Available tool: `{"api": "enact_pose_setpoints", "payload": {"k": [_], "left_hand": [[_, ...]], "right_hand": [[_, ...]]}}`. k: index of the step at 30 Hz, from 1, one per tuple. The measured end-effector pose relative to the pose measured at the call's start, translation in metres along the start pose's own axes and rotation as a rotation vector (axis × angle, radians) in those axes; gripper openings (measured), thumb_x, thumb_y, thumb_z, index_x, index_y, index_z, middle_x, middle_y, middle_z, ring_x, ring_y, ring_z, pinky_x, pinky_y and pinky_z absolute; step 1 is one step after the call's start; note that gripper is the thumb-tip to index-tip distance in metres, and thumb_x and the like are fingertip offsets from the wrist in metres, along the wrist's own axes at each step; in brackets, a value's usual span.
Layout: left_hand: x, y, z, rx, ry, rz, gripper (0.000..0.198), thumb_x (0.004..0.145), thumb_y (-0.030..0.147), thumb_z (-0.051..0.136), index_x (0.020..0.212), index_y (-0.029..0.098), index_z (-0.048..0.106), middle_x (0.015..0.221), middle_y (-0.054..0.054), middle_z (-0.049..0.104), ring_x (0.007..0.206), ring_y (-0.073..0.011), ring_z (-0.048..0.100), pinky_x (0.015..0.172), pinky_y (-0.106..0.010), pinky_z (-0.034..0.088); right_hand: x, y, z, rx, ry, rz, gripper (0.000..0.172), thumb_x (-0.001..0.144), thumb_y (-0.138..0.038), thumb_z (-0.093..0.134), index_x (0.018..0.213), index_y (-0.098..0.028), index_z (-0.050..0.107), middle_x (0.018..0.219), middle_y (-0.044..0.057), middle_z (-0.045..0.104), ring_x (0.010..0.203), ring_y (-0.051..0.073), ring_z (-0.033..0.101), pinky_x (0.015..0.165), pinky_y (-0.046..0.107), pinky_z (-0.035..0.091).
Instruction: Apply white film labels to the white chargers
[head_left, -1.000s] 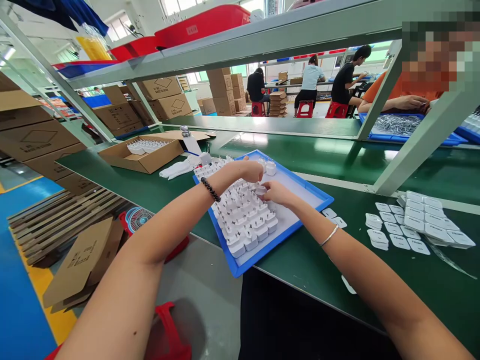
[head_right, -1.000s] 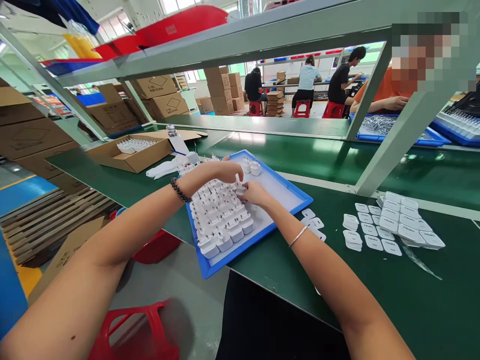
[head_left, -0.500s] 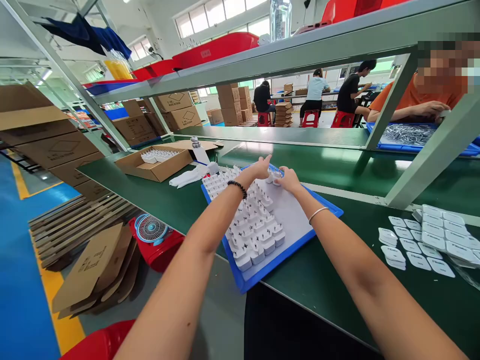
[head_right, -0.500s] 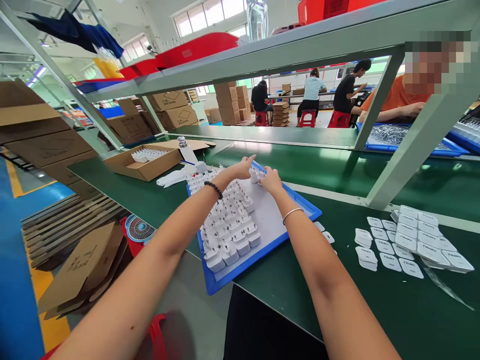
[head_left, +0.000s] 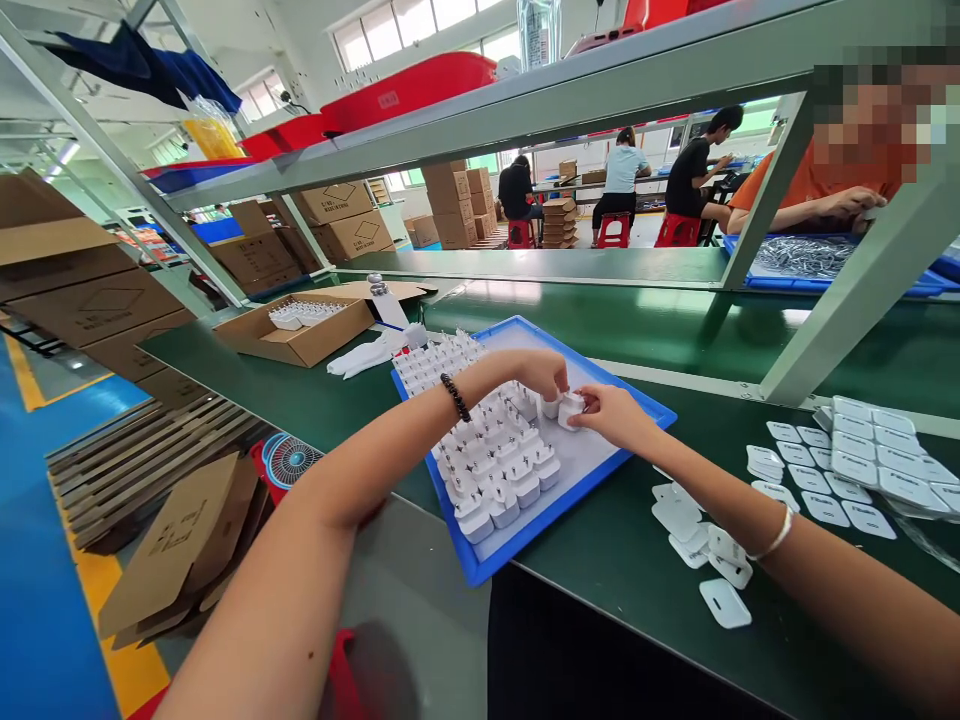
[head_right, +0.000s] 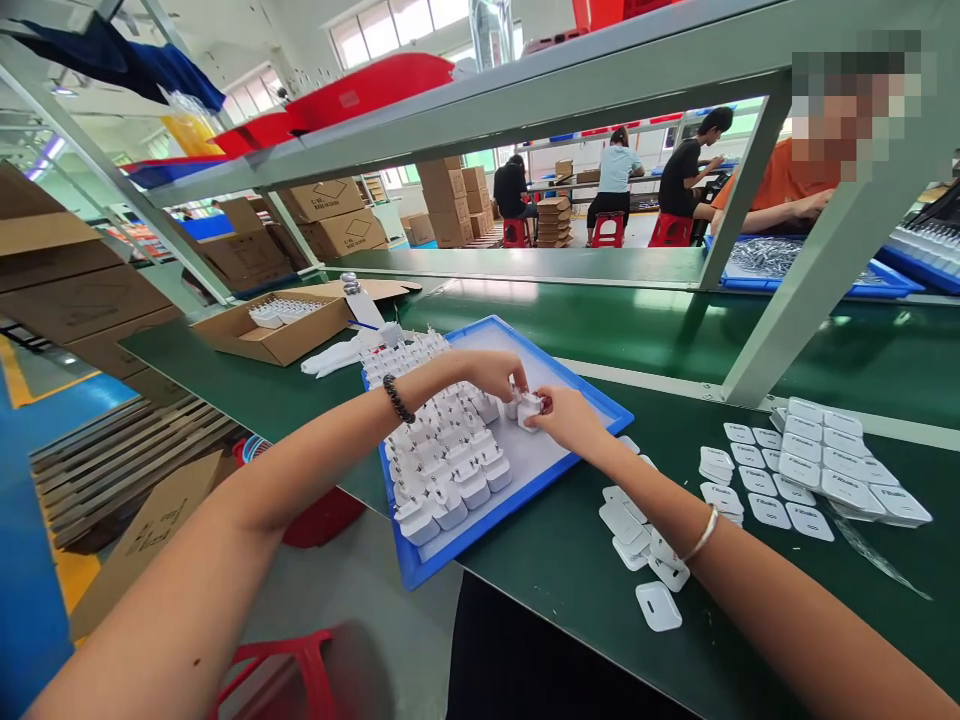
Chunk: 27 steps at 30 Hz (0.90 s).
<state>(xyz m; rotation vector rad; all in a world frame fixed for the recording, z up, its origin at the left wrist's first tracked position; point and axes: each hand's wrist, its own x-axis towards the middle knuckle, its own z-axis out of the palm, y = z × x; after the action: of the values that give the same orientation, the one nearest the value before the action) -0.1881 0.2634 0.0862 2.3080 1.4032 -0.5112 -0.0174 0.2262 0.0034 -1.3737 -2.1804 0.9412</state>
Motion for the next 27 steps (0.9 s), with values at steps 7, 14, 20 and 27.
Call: {"api": "enact_pose_setpoints", "payload": {"k": [7, 14, 20, 27], "left_hand": [[-0.026, 0.013, 0.001, -0.024, -0.119, -0.073, 0.031, 0.090, 0.035, 0.068, 0.111, 0.014, 0.069, 0.113, -0.008, 0.072, 0.102, -0.0230, 0.068, 0.092, -0.043, 0.054], [-0.033, 0.027, -0.014, -0.054, -0.211, -0.119, 0.026, 0.088, 0.030, 0.070, 0.108, 0.014, 0.070, 0.107, -0.006, 0.073, 0.097, -0.0217, 0.070, 0.090, -0.042, 0.056], [-0.076, 0.032, -0.026, -0.088, 0.071, -0.076, 0.078, 0.071, 0.024, 0.072, 0.145, 0.027, 0.049, 0.148, -0.004, 0.055, 0.138, -0.0303, 0.049, 0.113, -0.038, 0.041], [-0.168, 0.017, 0.110, -0.883, 1.204, -0.419, 0.092, 0.087, 0.057, 0.061, 0.159, 0.027, 0.013, 0.170, -0.001, -0.001, 0.156, -0.0260, -0.012, 0.126, -0.042, -0.009]], "right_hand": [[-0.022, -0.022, 0.019, 0.122, -0.092, 0.019, 0.025, 0.096, -0.029, 0.065, 0.116, -0.015, 0.065, 0.113, 0.007, 0.068, 0.096, 0.021, 0.068, 0.084, 0.041, 0.058], [-0.025, -0.021, 0.027, 0.242, -0.136, 0.013, 0.029, 0.097, -0.031, 0.063, 0.122, -0.016, 0.062, 0.115, 0.008, 0.067, 0.092, 0.020, 0.069, 0.078, 0.038, 0.060], [-0.020, -0.010, 0.001, 0.125, -0.021, -0.016, 0.027, 0.097, -0.031, 0.064, 0.119, -0.016, 0.064, 0.120, 0.009, 0.067, 0.100, 0.022, 0.068, 0.085, 0.042, 0.058], [-0.002, 0.044, -0.062, -0.080, 0.175, 0.136, 0.036, 0.096, -0.030, 0.064, 0.130, -0.018, 0.059, 0.136, 0.011, 0.058, 0.117, 0.028, 0.061, 0.097, 0.051, 0.052]]}}
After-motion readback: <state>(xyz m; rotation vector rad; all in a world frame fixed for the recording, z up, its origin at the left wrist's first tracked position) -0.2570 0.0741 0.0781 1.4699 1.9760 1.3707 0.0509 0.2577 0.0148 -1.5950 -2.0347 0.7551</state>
